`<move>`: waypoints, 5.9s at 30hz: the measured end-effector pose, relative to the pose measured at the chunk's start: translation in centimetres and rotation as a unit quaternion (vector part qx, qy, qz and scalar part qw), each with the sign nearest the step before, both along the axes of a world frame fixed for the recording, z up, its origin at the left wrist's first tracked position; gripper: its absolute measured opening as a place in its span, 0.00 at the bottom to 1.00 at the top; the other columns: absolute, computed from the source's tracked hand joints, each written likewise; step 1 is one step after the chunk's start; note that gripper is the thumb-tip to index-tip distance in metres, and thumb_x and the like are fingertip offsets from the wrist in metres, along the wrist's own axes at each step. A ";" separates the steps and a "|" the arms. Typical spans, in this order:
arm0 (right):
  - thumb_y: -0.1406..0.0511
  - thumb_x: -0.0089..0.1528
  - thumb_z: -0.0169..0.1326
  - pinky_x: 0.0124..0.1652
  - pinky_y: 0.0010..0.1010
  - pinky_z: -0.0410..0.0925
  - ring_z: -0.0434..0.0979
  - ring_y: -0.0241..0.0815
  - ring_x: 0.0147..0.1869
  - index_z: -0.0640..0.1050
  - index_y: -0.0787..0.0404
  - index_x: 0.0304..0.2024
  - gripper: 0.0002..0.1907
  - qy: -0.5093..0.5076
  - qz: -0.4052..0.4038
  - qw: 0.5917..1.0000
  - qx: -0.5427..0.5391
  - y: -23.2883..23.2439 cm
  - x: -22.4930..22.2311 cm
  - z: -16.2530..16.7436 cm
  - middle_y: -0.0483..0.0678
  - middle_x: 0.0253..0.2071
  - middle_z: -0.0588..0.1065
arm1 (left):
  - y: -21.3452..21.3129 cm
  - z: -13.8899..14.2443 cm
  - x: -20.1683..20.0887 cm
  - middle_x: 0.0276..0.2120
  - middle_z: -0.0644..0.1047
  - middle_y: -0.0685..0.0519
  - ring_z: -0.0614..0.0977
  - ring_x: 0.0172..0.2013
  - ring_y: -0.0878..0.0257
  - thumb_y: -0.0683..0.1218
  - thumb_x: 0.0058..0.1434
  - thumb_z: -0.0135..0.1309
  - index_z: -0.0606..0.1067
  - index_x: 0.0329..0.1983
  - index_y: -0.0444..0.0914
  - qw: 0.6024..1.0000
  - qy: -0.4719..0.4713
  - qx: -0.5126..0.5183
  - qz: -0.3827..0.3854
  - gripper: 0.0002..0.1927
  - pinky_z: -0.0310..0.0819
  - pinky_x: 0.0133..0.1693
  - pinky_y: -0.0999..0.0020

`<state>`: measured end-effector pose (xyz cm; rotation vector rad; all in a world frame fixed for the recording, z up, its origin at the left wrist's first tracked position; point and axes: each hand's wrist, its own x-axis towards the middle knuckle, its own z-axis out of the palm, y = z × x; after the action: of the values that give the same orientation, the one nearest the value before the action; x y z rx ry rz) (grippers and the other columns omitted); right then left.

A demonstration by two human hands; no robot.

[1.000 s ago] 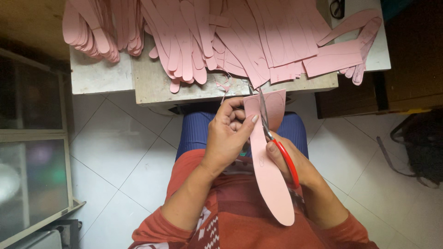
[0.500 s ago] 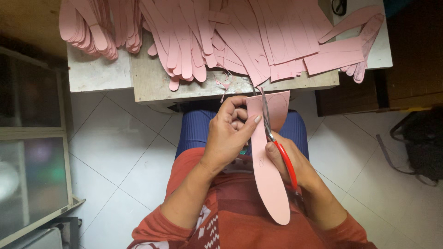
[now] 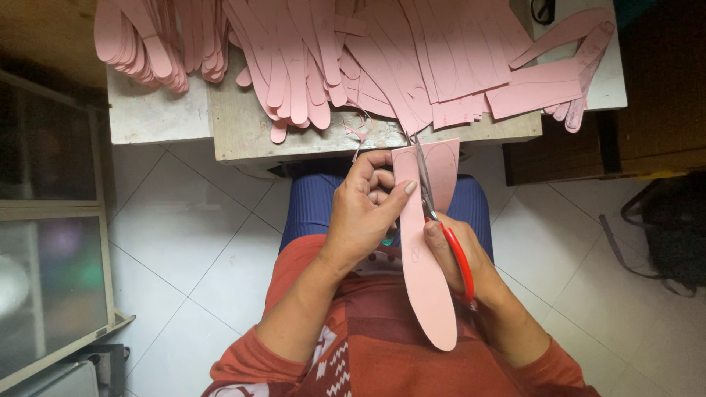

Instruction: The person sits on the floor and uses red-handled scissors to cut pink paper sheets into elongated shapes. They repeatedly pick up sheets, cut along drawn outlines, and place the finished pieces on a nearby table.

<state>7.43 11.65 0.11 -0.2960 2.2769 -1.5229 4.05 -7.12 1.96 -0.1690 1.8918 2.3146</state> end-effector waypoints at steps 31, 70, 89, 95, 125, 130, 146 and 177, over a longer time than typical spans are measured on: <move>0.47 0.74 0.34 0.29 0.33 0.62 0.63 0.39 0.25 0.72 0.67 0.44 0.30 -0.083 -0.137 0.982 -0.104 -1.4 -19.8 -1.5 0.43 0.21 0.64 | 1.4 -0.9 -21.6 0.34 0.83 0.54 0.80 0.33 0.73 0.46 0.68 0.53 0.77 0.51 0.34 0.989 0.114 0.029 0.092 0.13 0.73 0.35 0.77; 0.27 0.57 0.35 0.33 0.29 0.66 0.66 0.36 0.31 0.66 0.64 0.65 0.54 0.019 0.014 0.996 -0.086 -0.6 2.6 4.4 0.44 0.29 0.68 | 0.7 4.4 3.5 0.27 0.80 0.54 0.79 0.23 0.73 0.42 0.68 0.55 0.78 0.47 0.31 0.998 0.008 -0.044 -0.036 0.09 0.74 0.25 0.77; 0.30 0.57 0.42 0.24 0.27 0.66 0.67 0.33 0.23 0.70 0.60 0.40 0.41 -0.088 0.024 0.990 -0.104 1.9 0.4 0.9 0.41 0.23 0.67 | -0.6 2.5 -0.6 0.27 0.76 0.62 0.69 0.27 0.79 0.43 0.65 0.57 0.80 0.46 0.34 0.987 -0.041 -0.088 -0.128 0.10 0.64 0.29 0.82; 0.32 0.56 0.45 0.20 0.27 0.61 0.64 0.33 0.20 0.69 0.60 0.33 0.38 -0.162 0.057 0.979 -0.109 3.7 0.4 1.0 0.42 0.19 0.65 | -2.3 1.8 -1.4 0.28 0.75 0.63 0.69 0.28 0.78 0.45 0.65 0.59 0.80 0.45 0.33 0.966 -0.059 -0.154 -0.200 0.10 0.65 0.29 0.81; 0.29 0.62 0.32 0.41 0.28 0.66 0.66 0.37 0.39 0.59 0.71 0.70 0.57 -0.021 -0.032 0.978 -0.203 -1.0 -0.9 -1.1 0.46 0.38 0.67 | 4.0 -0.1 -0.4 0.34 0.77 0.51 0.70 0.17 0.75 0.43 0.70 0.53 0.70 0.61 0.37 0.994 -0.020 0.089 0.056 0.17 0.63 0.16 0.78; 0.27 0.59 0.33 0.40 0.27 0.67 0.66 0.35 0.37 0.60 0.70 0.68 0.59 -0.051 -0.043 0.970 -0.235 -1.0 -0.3 -1.6 0.45 0.37 0.66 | 4.0 0.1 -0.3 0.35 0.78 0.51 0.71 0.16 0.74 0.43 0.69 0.52 0.70 0.61 0.38 0.994 -0.031 0.098 0.044 0.17 0.66 0.15 0.78; 0.30 0.58 0.46 0.34 0.28 0.69 0.67 0.33 0.29 0.69 0.65 0.46 0.45 -0.152 -0.025 0.942 -0.300 0.6 -0.1 -1.9 0.43 0.29 0.67 | 2.3 -1.6 -1.2 0.42 0.80 0.52 0.80 0.40 0.71 0.41 0.69 0.55 0.73 0.58 0.34 0.999 0.019 0.046 0.018 0.15 0.77 0.41 0.76; 0.25 0.55 0.38 0.34 0.25 0.65 0.63 0.33 0.35 0.69 0.66 0.54 0.54 -0.068 -0.023 0.976 -0.207 -0.4 -0.5 -0.1 0.43 0.34 0.64 | 2.6 -0.3 -0.9 0.38 0.78 0.48 0.77 0.32 0.70 0.36 0.68 0.56 0.62 0.66 0.30 0.994 0.033 0.108 0.007 0.26 0.74 0.34 0.76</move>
<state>6.93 11.28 -0.02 -0.2420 1.8595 -1.9721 3.15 -4.55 1.63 -0.0821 1.6566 2.5432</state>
